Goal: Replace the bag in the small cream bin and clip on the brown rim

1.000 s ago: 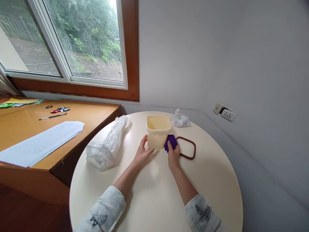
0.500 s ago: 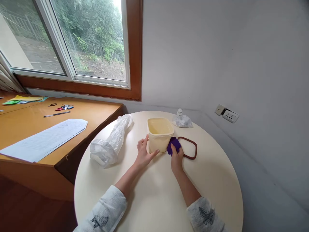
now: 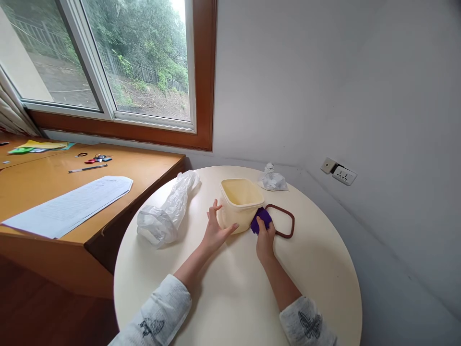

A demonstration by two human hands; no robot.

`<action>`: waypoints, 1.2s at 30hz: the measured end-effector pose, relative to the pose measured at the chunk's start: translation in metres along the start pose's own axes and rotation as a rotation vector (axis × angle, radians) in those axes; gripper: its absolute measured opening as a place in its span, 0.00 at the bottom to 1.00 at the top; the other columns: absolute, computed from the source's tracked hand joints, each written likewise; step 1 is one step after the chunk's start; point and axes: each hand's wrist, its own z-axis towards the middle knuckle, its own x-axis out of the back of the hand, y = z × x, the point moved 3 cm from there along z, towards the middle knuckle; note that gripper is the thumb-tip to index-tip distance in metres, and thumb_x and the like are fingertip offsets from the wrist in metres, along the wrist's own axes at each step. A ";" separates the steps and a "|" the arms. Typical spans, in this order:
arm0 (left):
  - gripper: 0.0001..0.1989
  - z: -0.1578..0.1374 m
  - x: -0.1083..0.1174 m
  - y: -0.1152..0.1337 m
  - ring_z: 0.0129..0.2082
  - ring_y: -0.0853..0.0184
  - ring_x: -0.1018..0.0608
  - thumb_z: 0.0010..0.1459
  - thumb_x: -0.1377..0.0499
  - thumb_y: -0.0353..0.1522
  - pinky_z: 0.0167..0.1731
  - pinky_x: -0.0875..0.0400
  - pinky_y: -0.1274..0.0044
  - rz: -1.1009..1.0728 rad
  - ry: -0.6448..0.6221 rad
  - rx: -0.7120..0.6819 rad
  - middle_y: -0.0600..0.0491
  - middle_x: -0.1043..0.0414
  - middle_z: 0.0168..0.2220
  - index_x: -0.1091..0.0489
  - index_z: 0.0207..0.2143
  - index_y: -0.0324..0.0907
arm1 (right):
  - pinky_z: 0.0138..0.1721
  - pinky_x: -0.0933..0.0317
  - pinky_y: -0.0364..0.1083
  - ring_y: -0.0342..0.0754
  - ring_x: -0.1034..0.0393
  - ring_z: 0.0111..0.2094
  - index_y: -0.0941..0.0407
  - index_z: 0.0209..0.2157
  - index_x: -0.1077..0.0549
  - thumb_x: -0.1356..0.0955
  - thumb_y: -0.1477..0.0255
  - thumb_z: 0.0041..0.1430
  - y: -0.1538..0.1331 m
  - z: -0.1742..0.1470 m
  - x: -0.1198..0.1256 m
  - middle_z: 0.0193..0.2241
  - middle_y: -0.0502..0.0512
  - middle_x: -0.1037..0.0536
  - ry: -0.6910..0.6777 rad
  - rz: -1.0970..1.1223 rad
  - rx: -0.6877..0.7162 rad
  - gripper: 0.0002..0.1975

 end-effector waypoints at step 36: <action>0.57 0.013 0.015 -0.012 0.61 0.51 0.57 0.31 0.33 0.46 0.58 0.56 0.59 -0.103 -0.066 0.113 0.44 0.58 0.56 0.60 0.60 0.46 | 0.38 0.37 0.46 0.48 0.31 0.38 0.57 0.38 0.29 0.33 0.65 0.45 0.001 -0.001 0.000 0.37 0.55 0.24 -0.005 -0.009 0.001 0.17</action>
